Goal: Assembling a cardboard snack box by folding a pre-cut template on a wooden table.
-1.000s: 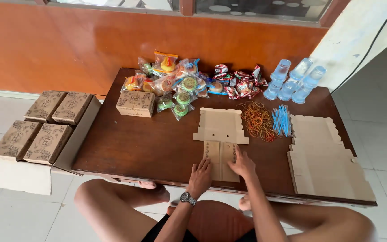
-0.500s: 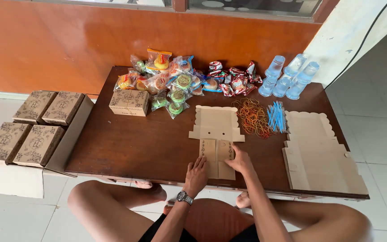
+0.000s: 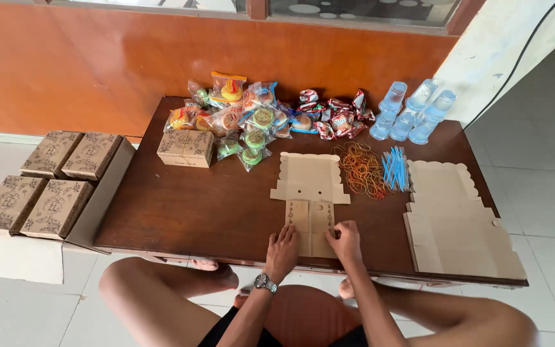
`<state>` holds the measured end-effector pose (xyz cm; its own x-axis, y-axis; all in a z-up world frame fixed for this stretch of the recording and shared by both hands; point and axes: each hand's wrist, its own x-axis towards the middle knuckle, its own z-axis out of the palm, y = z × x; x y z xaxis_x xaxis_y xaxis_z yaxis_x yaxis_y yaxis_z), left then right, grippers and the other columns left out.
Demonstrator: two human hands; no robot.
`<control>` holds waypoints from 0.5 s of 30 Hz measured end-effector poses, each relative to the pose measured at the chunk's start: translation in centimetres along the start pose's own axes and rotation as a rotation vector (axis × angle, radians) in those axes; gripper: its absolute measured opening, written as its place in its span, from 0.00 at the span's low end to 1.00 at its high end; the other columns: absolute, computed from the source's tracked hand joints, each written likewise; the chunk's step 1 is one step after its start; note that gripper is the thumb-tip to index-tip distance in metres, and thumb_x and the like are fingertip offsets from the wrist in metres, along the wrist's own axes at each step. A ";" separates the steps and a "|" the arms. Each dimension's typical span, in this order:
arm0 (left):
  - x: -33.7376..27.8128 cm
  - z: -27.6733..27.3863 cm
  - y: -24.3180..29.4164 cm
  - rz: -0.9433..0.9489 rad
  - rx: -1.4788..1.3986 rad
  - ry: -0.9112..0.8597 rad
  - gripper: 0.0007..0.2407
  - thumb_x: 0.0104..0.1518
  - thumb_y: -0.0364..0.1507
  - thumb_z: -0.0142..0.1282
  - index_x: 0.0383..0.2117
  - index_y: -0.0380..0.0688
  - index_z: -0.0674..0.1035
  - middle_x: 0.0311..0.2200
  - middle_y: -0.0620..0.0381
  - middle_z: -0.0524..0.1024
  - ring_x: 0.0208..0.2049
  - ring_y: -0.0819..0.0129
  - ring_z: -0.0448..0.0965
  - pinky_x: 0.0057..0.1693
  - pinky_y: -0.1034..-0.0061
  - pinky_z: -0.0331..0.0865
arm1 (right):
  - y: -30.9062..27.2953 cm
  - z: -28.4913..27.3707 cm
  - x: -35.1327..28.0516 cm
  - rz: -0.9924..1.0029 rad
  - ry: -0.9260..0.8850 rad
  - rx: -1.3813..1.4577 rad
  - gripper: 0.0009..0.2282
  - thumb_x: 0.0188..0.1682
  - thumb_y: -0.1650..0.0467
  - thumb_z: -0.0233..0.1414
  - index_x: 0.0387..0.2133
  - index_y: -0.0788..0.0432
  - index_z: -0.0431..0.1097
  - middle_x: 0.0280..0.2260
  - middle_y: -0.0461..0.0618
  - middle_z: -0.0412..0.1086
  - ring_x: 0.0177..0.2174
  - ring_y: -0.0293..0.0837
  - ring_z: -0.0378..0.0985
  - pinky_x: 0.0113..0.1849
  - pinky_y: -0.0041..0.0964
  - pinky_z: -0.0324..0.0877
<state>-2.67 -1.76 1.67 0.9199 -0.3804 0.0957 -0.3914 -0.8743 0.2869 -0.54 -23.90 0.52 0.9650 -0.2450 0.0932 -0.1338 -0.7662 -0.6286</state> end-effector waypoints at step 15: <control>3.0 2.1 -1.6 -0.022 -0.123 0.235 0.03 0.53 0.22 0.52 0.23 0.44 0.76 0.31 0.53 0.78 0.38 0.51 0.75 0.42 0.56 0.65 | 2.5 0.6 1.4 -0.159 0.041 0.035 0.23 0.49 0.63 0.58 0.10 0.57 0.54 0.14 0.44 0.56 0.16 0.37 0.56 0.24 0.36 0.55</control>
<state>0.66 -2.17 -0.49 0.9146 -0.2686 0.3023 -0.3781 -0.8332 0.4035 0.60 -25.86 -1.39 0.9632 -0.1469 0.2253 0.0289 -0.7763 -0.6298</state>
